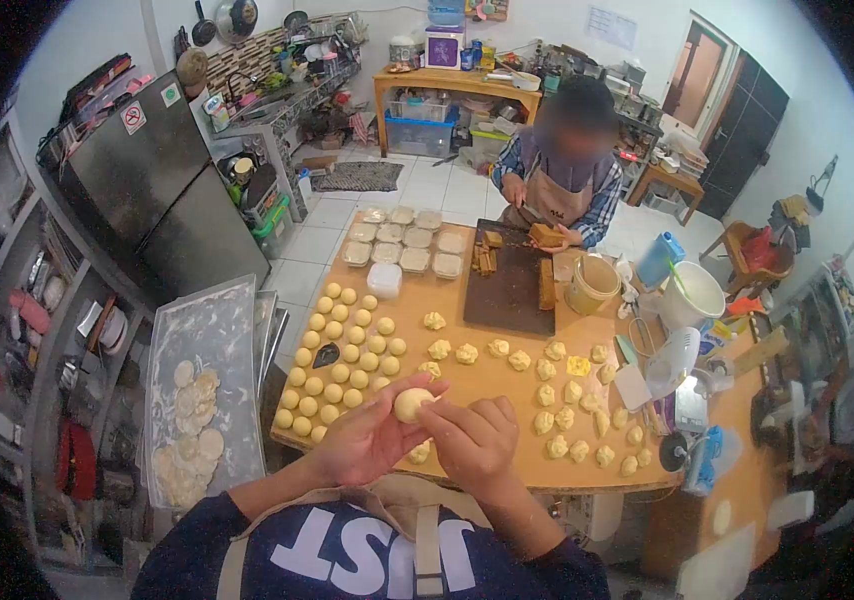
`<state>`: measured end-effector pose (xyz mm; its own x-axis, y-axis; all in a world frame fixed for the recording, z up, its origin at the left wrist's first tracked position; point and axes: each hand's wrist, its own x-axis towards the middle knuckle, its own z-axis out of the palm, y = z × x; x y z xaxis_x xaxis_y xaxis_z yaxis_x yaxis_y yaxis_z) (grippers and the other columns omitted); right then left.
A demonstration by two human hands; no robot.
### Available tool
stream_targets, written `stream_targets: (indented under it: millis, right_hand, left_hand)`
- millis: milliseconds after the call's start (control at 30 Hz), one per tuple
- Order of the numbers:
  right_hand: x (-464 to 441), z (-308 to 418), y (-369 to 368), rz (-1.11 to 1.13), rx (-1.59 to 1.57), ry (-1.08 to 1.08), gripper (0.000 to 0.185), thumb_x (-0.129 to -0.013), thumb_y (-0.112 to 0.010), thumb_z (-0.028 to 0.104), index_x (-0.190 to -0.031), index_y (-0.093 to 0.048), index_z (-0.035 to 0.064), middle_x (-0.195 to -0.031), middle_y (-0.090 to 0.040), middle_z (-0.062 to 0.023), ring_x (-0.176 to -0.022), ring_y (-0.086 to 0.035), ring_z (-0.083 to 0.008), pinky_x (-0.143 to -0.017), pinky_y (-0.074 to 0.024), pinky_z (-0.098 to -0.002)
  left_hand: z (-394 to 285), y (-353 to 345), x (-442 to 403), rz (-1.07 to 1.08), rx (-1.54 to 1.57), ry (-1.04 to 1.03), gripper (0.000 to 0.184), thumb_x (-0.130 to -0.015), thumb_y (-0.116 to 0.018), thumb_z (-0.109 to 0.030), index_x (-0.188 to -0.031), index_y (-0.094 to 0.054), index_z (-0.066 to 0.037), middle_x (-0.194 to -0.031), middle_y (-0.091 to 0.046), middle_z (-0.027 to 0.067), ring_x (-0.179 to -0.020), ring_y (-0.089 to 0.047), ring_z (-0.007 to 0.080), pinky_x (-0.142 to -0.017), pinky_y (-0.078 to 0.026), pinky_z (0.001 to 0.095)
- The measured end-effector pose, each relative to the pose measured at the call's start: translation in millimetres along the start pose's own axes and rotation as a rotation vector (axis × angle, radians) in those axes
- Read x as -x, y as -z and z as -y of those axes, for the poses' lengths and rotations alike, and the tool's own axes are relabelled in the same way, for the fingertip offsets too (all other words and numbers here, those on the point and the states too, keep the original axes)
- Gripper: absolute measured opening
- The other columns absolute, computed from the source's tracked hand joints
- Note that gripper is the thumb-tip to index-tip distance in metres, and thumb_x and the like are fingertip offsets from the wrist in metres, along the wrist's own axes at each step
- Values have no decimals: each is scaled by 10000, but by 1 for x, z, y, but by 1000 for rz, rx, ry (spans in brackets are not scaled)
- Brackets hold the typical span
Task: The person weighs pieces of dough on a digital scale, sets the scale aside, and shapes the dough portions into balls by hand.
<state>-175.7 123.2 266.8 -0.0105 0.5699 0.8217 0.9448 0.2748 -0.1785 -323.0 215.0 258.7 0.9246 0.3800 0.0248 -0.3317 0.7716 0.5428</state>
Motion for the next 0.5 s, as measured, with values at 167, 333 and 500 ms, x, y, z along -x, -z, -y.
stream_targets:
  millis: [167,333,500]
  right_hand:
    - [-6,7,2,-43,-107,-128,226,-639,-720,69,-856,-697,127,-804,-660,27,-641,-522,-158,-616,-349,-315]
    - [-10,1,11,25,-53,-34,256,-648,-693,60,-894,-693,132,-843,-664,34,-666,-532,-159,-645,-362,-321]
    - [-17,0,11,100,9,-64,300,-654,-650,51,-941,-691,128,-883,-675,31,-684,-543,-151,-668,-368,-318]
  left_hand:
    - [-4,-2,3,27,-129,-54,453,-1007,-408,-191,-1416,-302,-26,-1435,-361,107,-1311,-387,184,-1116,-314,349]
    - [-3,6,-2,-7,-42,75,444,-980,-485,-171,-1381,-362,-24,-1405,-402,109,-1270,-444,186,-1061,-394,361]
    - [-4,18,-2,-135,-10,153,416,-972,-510,-172,-1343,-387,-30,-1303,-501,97,-1154,-551,200,-953,-497,348]
